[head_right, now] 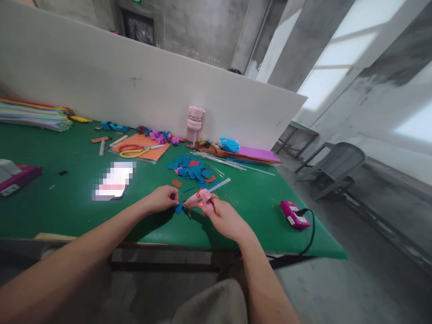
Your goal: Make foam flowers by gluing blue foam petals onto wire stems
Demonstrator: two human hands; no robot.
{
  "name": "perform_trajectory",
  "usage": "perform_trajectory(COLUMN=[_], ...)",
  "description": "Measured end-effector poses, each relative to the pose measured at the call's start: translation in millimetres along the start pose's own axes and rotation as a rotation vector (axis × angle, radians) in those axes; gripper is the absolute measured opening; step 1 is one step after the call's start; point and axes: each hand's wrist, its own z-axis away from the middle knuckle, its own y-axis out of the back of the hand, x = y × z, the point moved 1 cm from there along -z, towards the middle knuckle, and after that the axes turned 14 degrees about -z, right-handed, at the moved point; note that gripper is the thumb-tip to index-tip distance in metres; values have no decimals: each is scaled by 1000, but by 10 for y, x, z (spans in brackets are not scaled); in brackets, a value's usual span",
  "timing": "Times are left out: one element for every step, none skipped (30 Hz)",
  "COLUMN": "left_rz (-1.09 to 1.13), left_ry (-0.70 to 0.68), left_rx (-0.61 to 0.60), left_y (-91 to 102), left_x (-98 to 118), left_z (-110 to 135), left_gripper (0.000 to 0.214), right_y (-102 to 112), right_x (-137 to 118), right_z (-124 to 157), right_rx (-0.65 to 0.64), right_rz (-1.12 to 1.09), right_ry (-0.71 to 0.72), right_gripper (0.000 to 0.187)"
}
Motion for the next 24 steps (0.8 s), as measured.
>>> perform_trajectory(left_rz=[2, 3, 5, 6, 6, 5, 4, 3, 1, 0, -1, -2, -3, -4, -6, -7, -8, -10, -11, -12, -13, -14, -14, -15], left_ry=[0, 1, 1, -1, -2, -4, -5, -4, -3, -1, 0, 0, -1, -5, -8, -11, -12, -14, -14, -14, -14, -14, -14, -14], left_rx=[-1, -3, -5, -6, -7, -7, -6, -6, -7, -8, -10, -11, -11, -9, -7, -5, -4, -3, -3, -3, -3, -3, -3, -3], left_y=[1, 1, 1, 2, 2, 3, 4, 5, 6, 6, 7, 7, 7, 7, 7, 7, 7, 8, 8, 8, 7, 6, 4, 2], left_x=[0, 0, 0, -1, -1, -1, 0, 0, 1, 1, 2, 2, 1, 1, 0, -1, -2, -3, -4, -4, -5, -5, -6, -7], left_z=[1, 2, 3, 4, 5, 6, 8, 9, 9, 10, 10, 9, 8, 8, 7, 6, 6, 6, 7, 7, 7, 6, 6, 5], left_gripper=[5, 5, 5, 4, 4, 4, 4, 4, 4, 4, 4, 4, 4, 4, 4, 4, 4, 4, 4, 4, 4, 4, 4, 4], right_y=[1, 2, 4, 5, 6, 7, 8, 8, 8, 8, 9, 9, 9, 10, 9, 8, 5, 2, 0, -1, 2, 11, 26, 48], right_x=[0, -2, -5, -9, -13, -16, -18, -18, -17, -14, -11, -7, -4, -3, -5, -9, -16, -24, -33, -41, -48, -53, -54, -52], right_z=[0, 1, 3, 4, 6, 7, 8, 9, 9, 8, 8, 7, 6, 6, 6, 7, 7, 8, 8, 9, 11, 13, 17, 23], right_rx=[2, 6, 9, 11, 12, 13, 13, 14, 12, 12, 11, 11, 13, 16, 20, 22, 23, 23, 22, 20, 17, 17, 23, 34], right_rz=[3, 5, 7, 8, 9, 10, 10, 8, 5, 3, 3, 5, 8, 11, 14, 16, 15, 14, 11, 8, 6, 7, 9, 9], right_ry=[1, 3, 4, 5, 4, 3, 2, 2, 2, 3, 3, 3, 4, 5, 7, 10, 11, 12, 11, 12, 15, 15, 13, 6], right_gripper=[38, 38, 38, 38, 38, 39, 39, 39, 39, 39, 39, 38, 38, 37, 37, 36, 36, 36, 36, 37, 37, 36, 36, 36])
